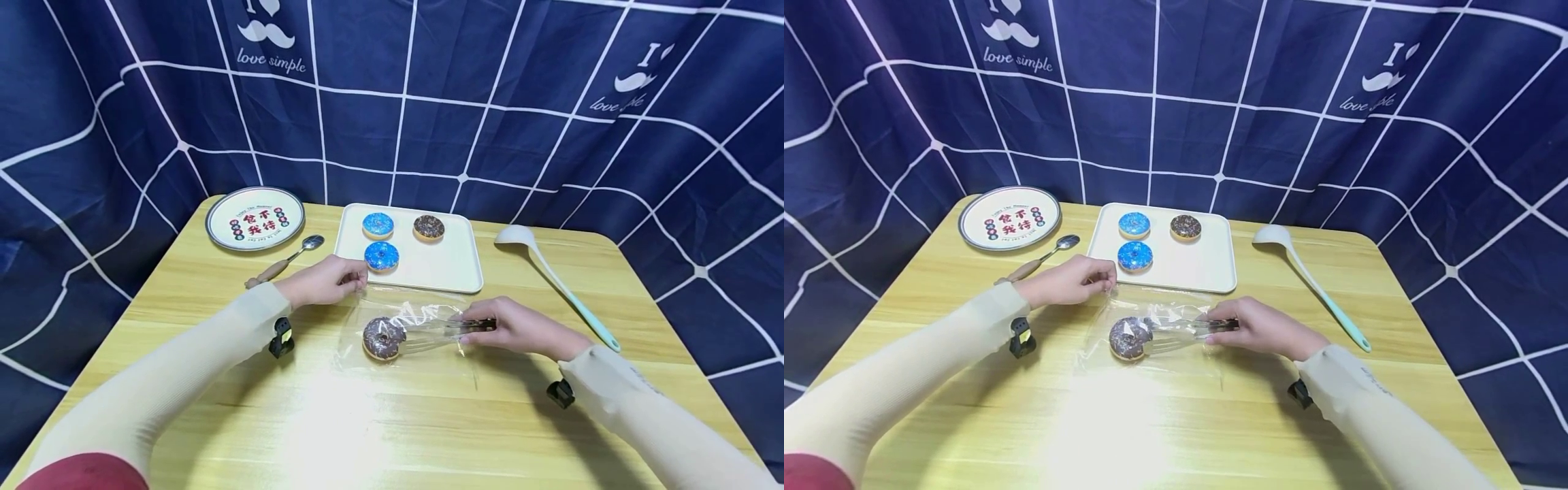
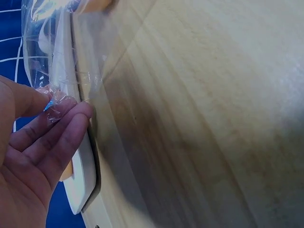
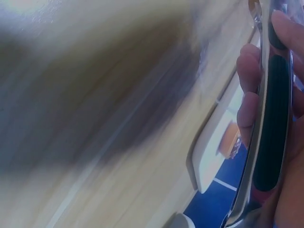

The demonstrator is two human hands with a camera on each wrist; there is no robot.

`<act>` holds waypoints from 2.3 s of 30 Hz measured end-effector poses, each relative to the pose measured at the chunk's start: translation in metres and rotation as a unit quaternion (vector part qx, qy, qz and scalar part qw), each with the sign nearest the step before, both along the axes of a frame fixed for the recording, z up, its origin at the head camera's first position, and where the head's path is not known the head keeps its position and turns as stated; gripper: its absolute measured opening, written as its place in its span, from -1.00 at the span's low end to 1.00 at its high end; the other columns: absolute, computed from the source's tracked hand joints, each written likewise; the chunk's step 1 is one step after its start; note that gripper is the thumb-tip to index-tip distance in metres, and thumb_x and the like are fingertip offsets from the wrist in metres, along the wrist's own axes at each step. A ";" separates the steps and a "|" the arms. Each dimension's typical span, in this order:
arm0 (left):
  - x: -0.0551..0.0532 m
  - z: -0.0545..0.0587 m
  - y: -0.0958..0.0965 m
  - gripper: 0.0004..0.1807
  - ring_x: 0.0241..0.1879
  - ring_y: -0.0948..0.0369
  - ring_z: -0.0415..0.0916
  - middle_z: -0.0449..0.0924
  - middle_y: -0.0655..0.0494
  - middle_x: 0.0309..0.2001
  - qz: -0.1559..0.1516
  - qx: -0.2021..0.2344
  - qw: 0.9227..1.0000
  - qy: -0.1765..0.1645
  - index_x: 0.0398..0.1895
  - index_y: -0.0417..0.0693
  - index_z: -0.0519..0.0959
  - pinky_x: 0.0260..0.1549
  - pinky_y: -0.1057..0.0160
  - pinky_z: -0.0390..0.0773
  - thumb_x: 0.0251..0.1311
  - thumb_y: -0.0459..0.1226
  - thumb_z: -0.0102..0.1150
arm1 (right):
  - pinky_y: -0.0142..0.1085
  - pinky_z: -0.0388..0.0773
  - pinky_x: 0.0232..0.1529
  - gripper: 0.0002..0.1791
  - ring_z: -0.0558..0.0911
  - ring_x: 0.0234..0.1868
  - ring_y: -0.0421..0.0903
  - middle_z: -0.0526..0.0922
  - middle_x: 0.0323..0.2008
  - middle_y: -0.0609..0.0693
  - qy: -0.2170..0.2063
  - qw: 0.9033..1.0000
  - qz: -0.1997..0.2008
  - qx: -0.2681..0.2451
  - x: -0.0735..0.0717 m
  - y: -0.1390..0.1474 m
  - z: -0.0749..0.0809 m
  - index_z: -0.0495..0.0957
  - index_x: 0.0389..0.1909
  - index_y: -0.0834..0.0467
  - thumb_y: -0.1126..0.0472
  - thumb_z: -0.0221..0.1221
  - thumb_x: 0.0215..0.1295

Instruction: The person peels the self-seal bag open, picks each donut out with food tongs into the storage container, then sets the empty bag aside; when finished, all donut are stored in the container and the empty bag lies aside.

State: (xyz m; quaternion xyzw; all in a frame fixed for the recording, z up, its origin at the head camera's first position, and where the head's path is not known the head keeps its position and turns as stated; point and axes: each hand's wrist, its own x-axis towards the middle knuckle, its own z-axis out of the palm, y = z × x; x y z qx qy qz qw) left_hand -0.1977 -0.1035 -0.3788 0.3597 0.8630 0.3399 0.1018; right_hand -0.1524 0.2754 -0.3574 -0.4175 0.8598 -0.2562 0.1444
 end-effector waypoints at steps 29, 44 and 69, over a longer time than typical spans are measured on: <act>-0.003 0.003 -0.005 -0.88 -0.42 0.29 0.40 0.56 0.17 -0.41 0.004 -0.019 1.000 -0.003 -0.28 -0.12 0.57 -0.35 0.36 0.45 0.44 -0.41 0.08 | -0.37 0.68 -0.10 -0.65 0.69 -0.07 -0.33 0.82 0.00 0.03 0.010 0.999 -0.040 0.005 0.006 0.013 0.006 0.70 0.16 0.18 0.13 0.31 0.45; -0.006 0.002 -0.012 -0.89 -0.43 0.29 0.37 0.59 0.14 -0.37 0.012 -0.030 0.999 -0.015 -0.19 -0.17 0.61 -0.32 0.32 0.44 0.47 -0.39 0.07 | -0.50 0.53 -0.36 -0.66 0.53 -0.36 -0.45 0.80 -0.18 -0.15 0.070 0.993 -0.092 -0.020 0.024 0.071 0.023 0.72 0.11 0.19 0.31 0.38 0.32; -0.003 0.001 -0.010 -0.90 -0.43 0.28 0.38 0.59 0.11 -0.39 0.034 -0.038 0.999 0.003 -0.20 -0.16 0.61 -0.38 0.33 0.40 0.49 -0.36 0.10 | -0.39 0.40 -0.59 -0.62 0.34 -0.69 -0.36 0.80 -0.11 0.19 0.084 0.964 -0.248 0.036 -0.013 0.106 0.047 0.68 0.20 0.18 0.14 0.31 0.45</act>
